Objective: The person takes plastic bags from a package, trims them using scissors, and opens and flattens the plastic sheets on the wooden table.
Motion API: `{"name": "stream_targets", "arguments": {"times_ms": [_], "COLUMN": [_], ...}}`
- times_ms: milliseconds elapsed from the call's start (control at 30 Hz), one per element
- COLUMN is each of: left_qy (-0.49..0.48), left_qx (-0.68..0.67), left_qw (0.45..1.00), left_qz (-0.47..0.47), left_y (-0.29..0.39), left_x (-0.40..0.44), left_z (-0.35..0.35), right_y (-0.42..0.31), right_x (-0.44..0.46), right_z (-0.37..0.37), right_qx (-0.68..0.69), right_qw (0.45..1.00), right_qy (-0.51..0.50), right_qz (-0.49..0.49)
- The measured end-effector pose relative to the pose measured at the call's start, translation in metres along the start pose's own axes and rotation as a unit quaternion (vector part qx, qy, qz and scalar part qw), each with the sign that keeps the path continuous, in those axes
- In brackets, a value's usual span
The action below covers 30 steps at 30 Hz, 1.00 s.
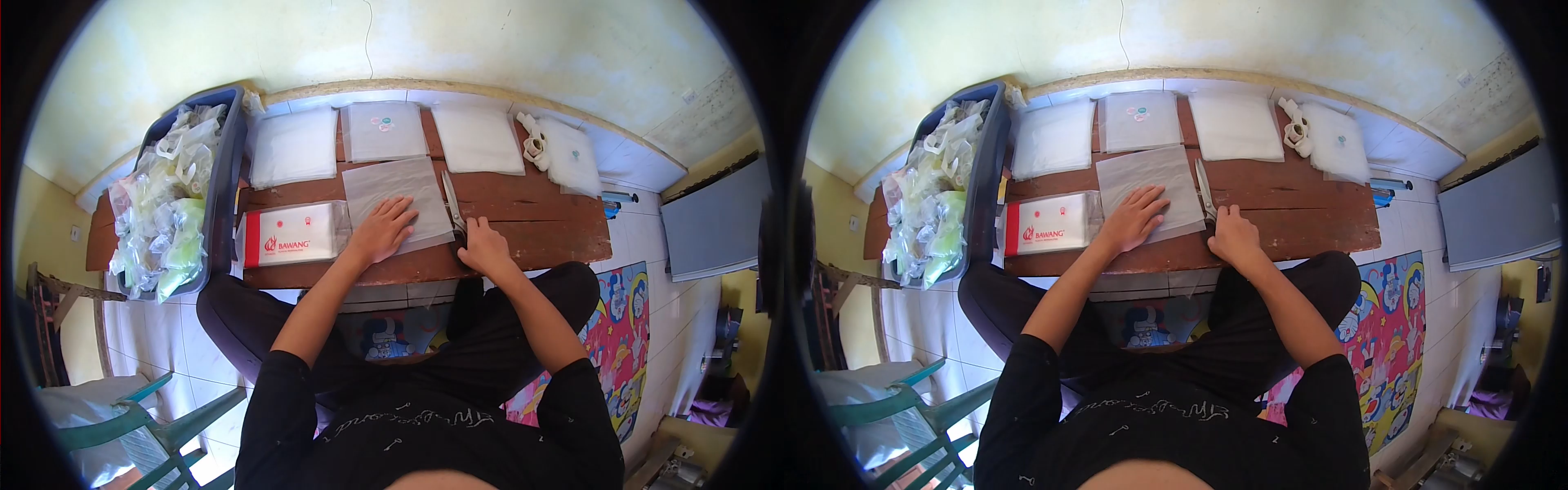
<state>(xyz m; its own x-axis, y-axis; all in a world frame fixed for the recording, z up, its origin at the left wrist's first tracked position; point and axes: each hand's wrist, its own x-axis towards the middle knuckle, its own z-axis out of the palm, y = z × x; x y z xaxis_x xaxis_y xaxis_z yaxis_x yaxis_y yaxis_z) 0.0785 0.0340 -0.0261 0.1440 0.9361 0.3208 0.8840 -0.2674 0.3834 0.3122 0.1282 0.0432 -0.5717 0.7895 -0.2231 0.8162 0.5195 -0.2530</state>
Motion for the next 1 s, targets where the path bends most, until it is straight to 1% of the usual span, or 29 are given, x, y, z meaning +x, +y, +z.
{"name": "stream_targets", "arguments": {"times_ms": [67, 300, 367, 500, 567, 700, 767, 833, 1000], "left_qy": [-0.007, -0.022, -0.022, -0.024, -0.021, -0.031, -0.035, -0.007, 0.005], "left_qx": [0.012, 0.040, 0.043, 0.048, 0.048, 0.018, 0.010, -0.017, -0.014], "left_qw": [1.000, 0.999, 0.999, 0.999, 0.999, 0.999, 0.999, 1.000, 1.000], "left_qz": [0.010, 0.019, 0.016, 0.013, 0.011, -0.012, -0.021, -0.025, -0.010], "left_y": [-0.001, 0.000, 0.000, 0.001, 0.003, 0.008, 0.009, 0.010, 0.012], "left_x": [0.001, 0.001, -0.001, -0.001, -0.001, 0.003, 0.008, 0.016, 0.032], "left_z": [0.001, 0.004, 0.003, 0.003, 0.002, -0.005, -0.007, -0.005, 0.014], "right_y": [0.010, 0.038, 0.056, 0.074, 0.078, 0.091, 0.095, 0.097, 0.104], "right_x": [0.002, 0.009, 0.017, 0.026, 0.031, 0.065, 0.084, 0.101, 0.138], "right_z": [0.010, 0.005, 0.004, -0.022, -0.033, -0.049, -0.053, -0.058, -0.067], "right_qx": [-0.024, -0.045, -0.018, 0.028, 0.045, 0.054, 0.051, 0.046, 0.028], "right_qw": [0.999, 0.998, 0.996, 0.992, 0.986, 0.977, 0.964, 0.962, 0.961], "right_qy": [0.021, 0.015, 0.023, 0.017, 0.054, 0.070, 0.110, 0.107, 0.093], "right_qz": [-0.023, -0.043, -0.083, -0.119, -0.151, -0.193, -0.238, -0.247, -0.259]}}
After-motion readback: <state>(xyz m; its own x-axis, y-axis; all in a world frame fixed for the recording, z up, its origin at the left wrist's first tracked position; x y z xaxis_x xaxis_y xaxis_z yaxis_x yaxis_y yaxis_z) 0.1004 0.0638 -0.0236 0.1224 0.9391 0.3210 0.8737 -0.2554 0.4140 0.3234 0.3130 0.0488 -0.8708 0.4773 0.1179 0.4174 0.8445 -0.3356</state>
